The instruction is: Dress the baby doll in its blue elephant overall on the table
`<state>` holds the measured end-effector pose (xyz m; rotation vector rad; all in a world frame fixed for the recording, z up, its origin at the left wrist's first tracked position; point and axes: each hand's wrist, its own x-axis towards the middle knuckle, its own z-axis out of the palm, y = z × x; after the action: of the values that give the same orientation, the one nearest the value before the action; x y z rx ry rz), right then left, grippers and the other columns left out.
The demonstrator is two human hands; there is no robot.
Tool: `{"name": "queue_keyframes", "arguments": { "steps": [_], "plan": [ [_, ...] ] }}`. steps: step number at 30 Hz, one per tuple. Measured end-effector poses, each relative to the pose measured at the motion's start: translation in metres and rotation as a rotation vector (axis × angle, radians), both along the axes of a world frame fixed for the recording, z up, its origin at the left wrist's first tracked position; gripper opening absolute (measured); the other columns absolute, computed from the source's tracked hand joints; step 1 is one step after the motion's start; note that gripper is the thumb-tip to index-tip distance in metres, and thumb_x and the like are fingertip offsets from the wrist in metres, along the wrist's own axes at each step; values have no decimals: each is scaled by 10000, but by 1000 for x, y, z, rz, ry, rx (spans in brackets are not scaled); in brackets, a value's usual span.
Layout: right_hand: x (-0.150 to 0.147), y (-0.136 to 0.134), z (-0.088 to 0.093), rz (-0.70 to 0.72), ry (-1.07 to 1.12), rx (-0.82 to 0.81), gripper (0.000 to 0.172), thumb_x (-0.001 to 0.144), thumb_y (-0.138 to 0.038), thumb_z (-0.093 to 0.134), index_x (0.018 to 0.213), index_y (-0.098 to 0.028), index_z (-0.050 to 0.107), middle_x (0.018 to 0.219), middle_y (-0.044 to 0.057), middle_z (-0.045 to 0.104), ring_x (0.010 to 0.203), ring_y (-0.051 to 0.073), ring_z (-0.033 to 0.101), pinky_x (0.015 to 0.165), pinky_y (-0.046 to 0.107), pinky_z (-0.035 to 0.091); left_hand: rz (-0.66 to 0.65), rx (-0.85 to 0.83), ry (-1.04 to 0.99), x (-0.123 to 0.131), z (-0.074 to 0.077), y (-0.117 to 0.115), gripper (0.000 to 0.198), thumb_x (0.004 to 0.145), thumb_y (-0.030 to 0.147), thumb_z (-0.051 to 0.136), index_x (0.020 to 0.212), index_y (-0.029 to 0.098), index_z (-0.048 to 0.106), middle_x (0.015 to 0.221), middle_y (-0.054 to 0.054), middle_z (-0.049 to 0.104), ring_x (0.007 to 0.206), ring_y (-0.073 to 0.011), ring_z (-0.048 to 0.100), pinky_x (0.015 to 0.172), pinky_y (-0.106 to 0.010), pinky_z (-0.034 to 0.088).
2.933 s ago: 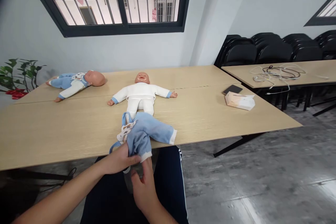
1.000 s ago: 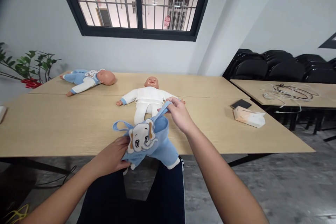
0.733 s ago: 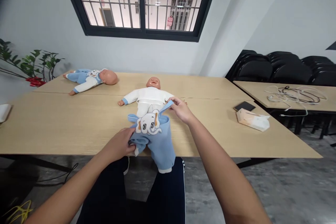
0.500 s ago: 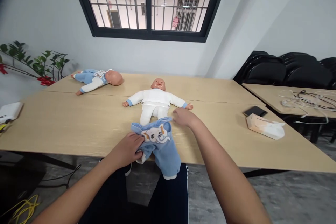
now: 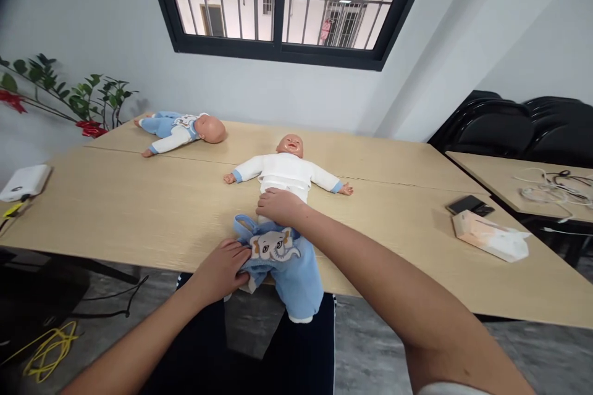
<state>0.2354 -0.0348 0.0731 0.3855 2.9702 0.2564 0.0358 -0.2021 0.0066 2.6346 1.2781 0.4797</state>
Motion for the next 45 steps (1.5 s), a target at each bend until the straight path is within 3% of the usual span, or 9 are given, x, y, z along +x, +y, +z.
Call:
{"name": "queue_keyframes", "arguments": {
  "steps": [4,11,14,20,25,31,38,45],
  "plan": [
    [6,8,14,-37,59,41,223,999,-148,508,1146,-179,673,1165,103,692,1155,234,584,1057,401,380,-24,-8,-12,-4,-6,-4,135,833,180,690,932,203,602,951,-57,682,1006,-267,641,989,-431,460],
    [15,14,33,-339,312,26,448,995,-172,486,1442,-168,525,1367,143,613,1215,284,561,1004,412,413,-49,-18,-7,-8,-5,-4,210,855,191,696,1057,180,641,1072,-75,706,1079,-289,625,987,-445,482],
    [14,6,29,-306,262,62,475,958,-200,549,1433,-181,537,1360,152,601,1188,306,556,1002,436,399,-92,20,2,-10,-6,-2,348,857,194,719,1195,188,635,1182,-82,701,1117,-288,618,1023,-437,481],
    [0,-10,13,-238,133,113,274,919,-154,560,1179,-147,646,1186,155,629,1109,293,549,995,433,369,-133,82,136,-15,-5,0,362,861,236,753,1207,204,652,1266,-100,677,1156,-321,600,993,-474,490],
    [-5,-5,8,-160,99,22,281,861,-174,621,1140,-168,657,1171,132,649,1112,286,570,999,420,374,-95,130,79,-19,-3,6,310,832,225,759,1129,196,674,1173,-95,692,1132,-308,612,978,-441,496],
    [2,3,12,-150,198,-115,317,825,-138,600,1129,-187,675,1171,119,681,1125,281,595,1015,420,392,22,48,-50,-23,1,16,340,806,143,683,1140,171,627,1146,-105,702,1066,-290,645,931,-433,513],
    [2,1,8,-168,209,-208,286,768,-163,670,1053,-182,667,1105,104,715,1092,275,626,1018,404,399,122,172,-140,-27,-8,24,171,755,71,607,875,193,594,861,-67,677,883,-282,637,879,-450,493],
    [-9,0,0,-73,148,-185,412,769,-247,738,1159,-180,621,1138,100,689,1085,273,614,993,388,394,256,242,-376,-31,-29,25,443,778,61,581,1204,177,552,1152,-120,679,1035,-289,624,937,-451,493]
  ]
}}
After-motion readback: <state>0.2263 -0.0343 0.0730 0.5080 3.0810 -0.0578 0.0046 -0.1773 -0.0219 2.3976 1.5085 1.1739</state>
